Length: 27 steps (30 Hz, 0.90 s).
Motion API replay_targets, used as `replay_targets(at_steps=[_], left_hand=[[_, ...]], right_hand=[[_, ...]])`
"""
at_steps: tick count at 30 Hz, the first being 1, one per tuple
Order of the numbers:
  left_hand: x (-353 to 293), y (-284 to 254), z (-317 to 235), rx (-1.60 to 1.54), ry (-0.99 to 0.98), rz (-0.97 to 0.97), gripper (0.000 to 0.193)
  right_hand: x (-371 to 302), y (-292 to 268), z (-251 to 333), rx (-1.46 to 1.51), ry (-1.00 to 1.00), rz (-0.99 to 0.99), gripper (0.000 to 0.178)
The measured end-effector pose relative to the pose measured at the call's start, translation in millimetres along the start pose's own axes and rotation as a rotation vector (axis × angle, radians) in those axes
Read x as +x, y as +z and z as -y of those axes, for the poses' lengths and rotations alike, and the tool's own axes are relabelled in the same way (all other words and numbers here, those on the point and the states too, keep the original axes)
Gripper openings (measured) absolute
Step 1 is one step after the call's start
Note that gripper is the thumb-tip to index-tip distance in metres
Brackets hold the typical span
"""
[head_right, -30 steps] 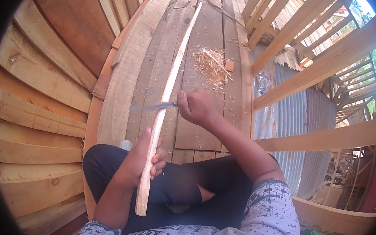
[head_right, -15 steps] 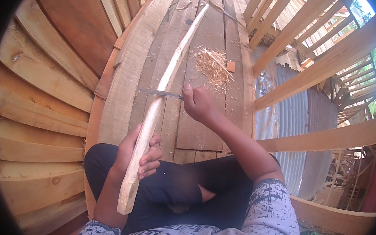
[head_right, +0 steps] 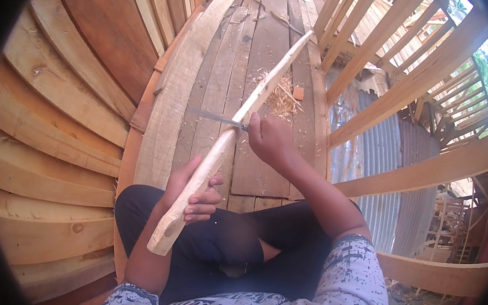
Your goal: The person carves a long, thin piece of wood using a knife while sitting cross-legged on a wooden floor. They repeatedly shave thin layers from the wood's surface, rotating the piece to work on different sides.
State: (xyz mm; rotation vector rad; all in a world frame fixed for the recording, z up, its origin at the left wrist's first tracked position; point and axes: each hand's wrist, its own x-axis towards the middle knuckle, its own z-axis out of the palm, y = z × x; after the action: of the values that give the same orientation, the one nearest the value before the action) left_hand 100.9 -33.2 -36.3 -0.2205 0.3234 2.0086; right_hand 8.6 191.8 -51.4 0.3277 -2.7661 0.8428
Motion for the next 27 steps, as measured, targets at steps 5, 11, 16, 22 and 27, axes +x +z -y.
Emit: replay_targets(at_steps=[5, 11, 16, 22, 27], left_hand=[[14, -10, 8, -0.024, -0.026, 0.013, 0.052], [20, -7, 11, -0.017, -0.055, 0.027, 0.051], [18, -10, 7, -0.167, -0.069, 0.069, 0.05], [1, -11, -2, -0.107, -0.064, 0.111, 0.051], [4, -2, -11, -0.256, -0.085, 0.142, 0.052]], right_hand=[[-14, -4, 6, -0.111, -0.108, 0.018, 0.055], [18, -7, -41, -0.159, 0.187, 0.018, 0.055], [10, 3, -42, -0.06, -0.096, -0.077, 0.055], [-2, -5, -16, -0.075, -0.182, 0.04, 0.053], [-6, 6, -13, 0.03, 0.032, 0.042, 0.053]])
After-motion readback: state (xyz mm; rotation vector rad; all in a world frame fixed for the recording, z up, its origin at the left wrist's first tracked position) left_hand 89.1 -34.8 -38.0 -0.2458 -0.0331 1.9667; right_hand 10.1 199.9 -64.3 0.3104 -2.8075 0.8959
